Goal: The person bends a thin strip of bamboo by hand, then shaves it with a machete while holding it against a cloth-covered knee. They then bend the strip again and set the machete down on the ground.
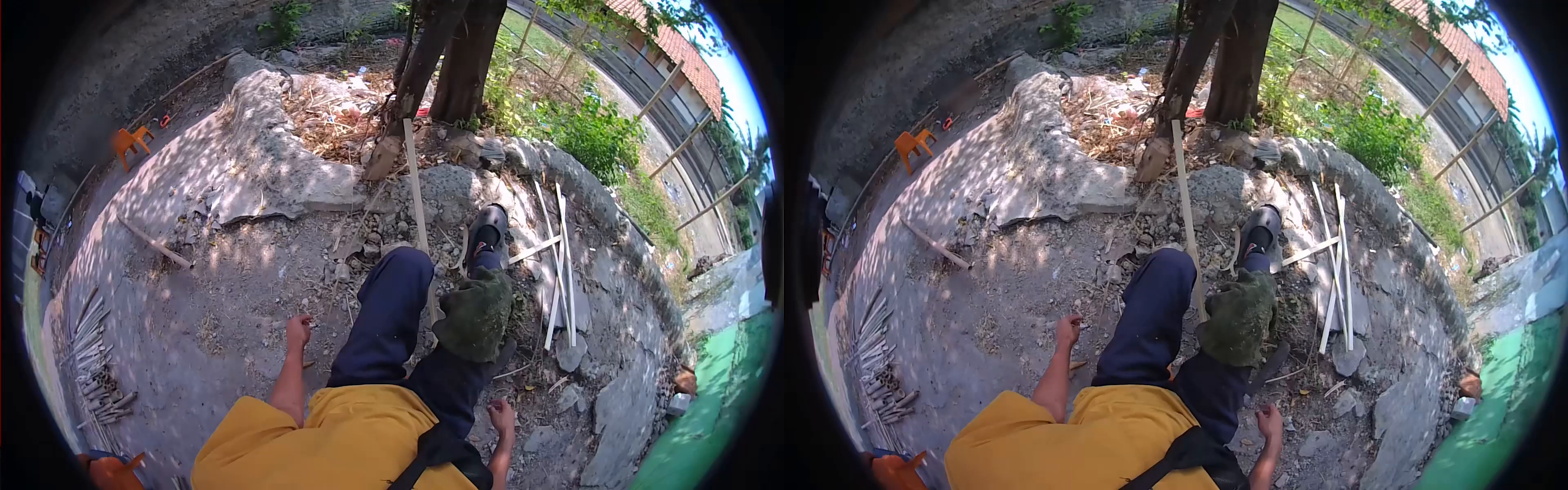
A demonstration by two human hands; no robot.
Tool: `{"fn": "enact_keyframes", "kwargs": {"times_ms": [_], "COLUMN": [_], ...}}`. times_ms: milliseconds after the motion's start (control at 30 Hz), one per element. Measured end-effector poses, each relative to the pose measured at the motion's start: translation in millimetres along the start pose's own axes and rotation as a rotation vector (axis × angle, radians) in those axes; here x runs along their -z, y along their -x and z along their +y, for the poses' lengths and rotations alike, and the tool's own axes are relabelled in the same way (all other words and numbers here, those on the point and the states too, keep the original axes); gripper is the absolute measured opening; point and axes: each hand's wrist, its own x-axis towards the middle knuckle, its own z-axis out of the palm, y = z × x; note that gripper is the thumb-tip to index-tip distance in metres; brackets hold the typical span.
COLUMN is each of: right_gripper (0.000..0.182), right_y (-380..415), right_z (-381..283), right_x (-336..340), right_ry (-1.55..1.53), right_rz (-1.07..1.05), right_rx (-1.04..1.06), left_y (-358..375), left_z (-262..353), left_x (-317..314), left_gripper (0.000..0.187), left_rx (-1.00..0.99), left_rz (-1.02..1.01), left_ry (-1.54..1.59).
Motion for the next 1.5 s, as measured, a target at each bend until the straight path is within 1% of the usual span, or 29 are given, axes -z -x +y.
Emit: {"fn": "enact_keyframes", "kwargs": {"times_ms": [67, 133, 200, 233, 300, 333, 433, 467, 533, 567, 600, 667, 733, 800, 833, 867, 967, 1000, 1067, 1100, 1167, 1233, 1300, 1333, 1367, 1400, 1433, 1467, 1500], "right_gripper": [0.039, 0.041, 0.044, 0.047, 0.051, 0.051, 0.053, 0.055, 0.068, 0.068, 0.073, 0.079, 0.080, 0.080, 0.080, 0.077, 0.064, 0.061, 0.058, 0.058, 0.058, 0.063, 0.073, 0.073, 0.079, 0.085, 0.085, 0.091, 0.098], "right_y": [11, 25, 32, 32, 34, 32, 25, 16, 6, 7, 6, 6, 4, -2, -4, -8, -22, -25, -18, -13, -19, 3, 26, 29, 29, 26, 21, 16, 14], "right_z": [30, 22, 27, 29, 21, 21, 33, 49, 51, 56, 63, 53, 45, 48, 45, 38, 2, -16, -66, -87, -99, -148, -199, -218, -236, -254, -274, -294, -310], "right_x": [-23, -31, -40, -45, -49, -54, -83, -103, -119, -126, -138, -142, -140, -142, -138, -132, -96, -75, -21, 1, 26, 72, 111, 120, 127, 133, 138, 139, 135], "right_ry": [0.021, 0.024, -0.065, -0.100, -0.098, -0.111, -0.159, -0.201, -0.189, -0.189, -0.112, -0.074, -0.055, -0.046, -0.039, -0.116, -0.387, -0.475, -0.621, -0.681, -0.714, -0.561, -0.397, -0.394, -0.339, -0.280, -0.270, -0.183, -0.096], "right_rz": [-0.059, -0.087, -0.091, -0.090, -0.027, -0.024, 0.024, 0.035, 0.031, 0.022, 0.064, 0.069, 0.060, 0.092, 0.077, 0.173, 0.342, 0.338, 0.356, 0.377, 0.485, 0.586, 0.668, 0.657, 0.664, 0.664, 0.640, 0.616, 0.593], "right_rx": [-0.101, -0.158, -0.217, -0.249, -0.282, -0.298, -0.271, -0.272, -0.320, -0.313, -0.310, -0.341, -0.334, -0.327, -0.315, -0.224, -0.037, -0.018, 0.047, 0.095, 0.215, 0.331, 0.433, 0.447, 0.561, 0.679, 0.703, 0.742, 0.763], "left_y": [-3, -18, -13, -12, 0, 2, -70, -33, 31, 65, 77, 88, 94, 125, 131, 138, 172, 173, 171, 171, 170, 156, 133, 107, 84, 60, 38, 11, -49], "left_z": [-9, -20, 7, 23, 69, 72, 11, 75, 179, 234, 252, 281, 325, 393, 415, 434, 482, 481, 475, 471, 457, 435, 403, 368, 343, 339, 357, 373, 356], "left_x": [-1, 0, 6, 6, 8, 4, -38, -18, 46, 79, 92, 117, 138, 151, 144, 136, 97, 87, 68, 70, 83, 111, 144, 147, 157, 174, 203, 233, 256], "left_gripper": [0.039, 0.060, 0.076, 0.076, 0.085, 0.094, 0.103, 0.087, 0.086, 0.086, 0.086, 0.084, 0.090, 0.102, 0.107, 0.111, 0.113, 0.113, 0.106, 0.106, 0.098, 0.093, 0.089, 0.083, 0.077, 0.072, 0.081, 0.082, 0.079], "left_rx": [0.011, 0.016, 0.108, 0.077, 0.515, 0.476, -0.011, 0.257, 0.272, 0.281, 0.285, -0.049, -0.305, -0.580, -0.712, -0.841, -1.121, -1.102, -1.166, -1.164, -1.307, -1.315, -1.246, -1.299, -1.478, -1.513, -1.480, -1.115, -0.853], "left_rz": [-0.043, -0.261, -0.254, -0.289, -0.216, -0.358, -0.486, -0.552, -0.615, -0.648, -0.619, -0.373, -0.176, 0.008, 0.016, 0.022, -0.185, -0.189, -0.368, -0.369, -0.323, -0.223, -0.163, -0.308, -0.428, -0.438, -0.150, 0.111, 0.564], "left_ry": [0.020, -0.272, -0.063, -0.080, 0.529, 0.667, 0.578, 1.043, 1.116, 1.150, 1.154, 0.801, 0.610, 0.589, 0.571, 0.547, 0.266, 0.260, 0.183, 0.182, 0.053, -0.100, -0.466, -0.635, -0.897, -0.876, -0.809, -0.817, -0.956]}}
